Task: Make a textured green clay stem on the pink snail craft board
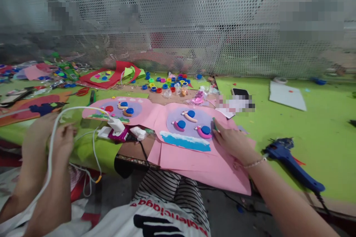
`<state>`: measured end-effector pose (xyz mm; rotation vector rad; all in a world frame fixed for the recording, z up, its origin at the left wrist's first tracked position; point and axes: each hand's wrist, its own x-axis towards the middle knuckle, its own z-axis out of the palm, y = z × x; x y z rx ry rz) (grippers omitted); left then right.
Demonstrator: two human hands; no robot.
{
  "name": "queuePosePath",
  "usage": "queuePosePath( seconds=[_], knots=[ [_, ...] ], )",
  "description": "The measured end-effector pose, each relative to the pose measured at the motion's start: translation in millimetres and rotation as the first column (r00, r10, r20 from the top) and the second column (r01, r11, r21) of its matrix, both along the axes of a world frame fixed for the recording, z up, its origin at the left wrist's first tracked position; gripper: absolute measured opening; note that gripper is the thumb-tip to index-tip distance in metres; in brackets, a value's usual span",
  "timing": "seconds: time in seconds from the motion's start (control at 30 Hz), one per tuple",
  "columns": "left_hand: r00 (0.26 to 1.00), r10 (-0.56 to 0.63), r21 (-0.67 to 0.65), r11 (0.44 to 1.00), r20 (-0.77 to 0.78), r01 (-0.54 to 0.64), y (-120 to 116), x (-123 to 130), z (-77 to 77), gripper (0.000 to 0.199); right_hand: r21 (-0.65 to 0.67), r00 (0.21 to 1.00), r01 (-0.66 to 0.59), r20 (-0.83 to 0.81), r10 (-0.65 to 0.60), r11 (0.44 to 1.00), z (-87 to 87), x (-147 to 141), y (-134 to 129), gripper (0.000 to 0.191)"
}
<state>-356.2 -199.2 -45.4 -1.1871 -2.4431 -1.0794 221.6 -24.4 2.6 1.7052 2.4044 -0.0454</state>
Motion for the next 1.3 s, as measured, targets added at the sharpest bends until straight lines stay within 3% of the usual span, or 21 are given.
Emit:
queuePosePath(
  seconds=[0.07, 0.17, 0.37, 0.47, 0.73, 1.3],
  knots=[
    [0.999, -0.038, -0.036, 0.999, 0.010, 0.039, -7.4, 17.6, -17.4, 0.035, -0.004, 1.000, 0.018, 0.006, -0.018, 1.000, 0.5, -1.2, 0.4, 0.057],
    [0.997, -0.072, -0.068, 0.995, -0.028, 0.070, -8.1, 31.5, -27.7, 0.033, -0.023, 1.000, 0.003, -0.006, -0.003, 1.000, 1.8, -2.0, 1.6, 0.054],
    [0.995, -0.044, -0.076, 0.996, -0.087, 0.038, -5.2, 30.3, -24.3, 0.029, 0.047, 0.997, 0.055, -0.057, -0.053, 0.997, 2.6, -1.7, 5.4, 0.054],
    [0.994, -0.024, -0.072, 0.997, -0.110, 0.016, -4.3, 31.2, -24.0, 0.034, 0.001, 1.000, 0.000, 0.001, 0.000, 1.000, 3.3, -3.5, 9.0, 0.050],
    [0.990, -0.030, -0.072, 0.997, -0.137, 0.020, -4.4, 37.8, -21.4, 0.040, -0.049, 0.998, -0.024, -0.053, 0.021, 0.999, 8.3, 1.0, 20.7, 0.047],
    [0.988, -0.021, -0.067, 0.998, -0.152, 0.011, -4.2, 39.1, -21.5, 0.034, -0.003, 0.999, 0.025, -0.041, -0.025, 1.000, 4.4, -4.3, 16.4, 0.045]
  ],
)
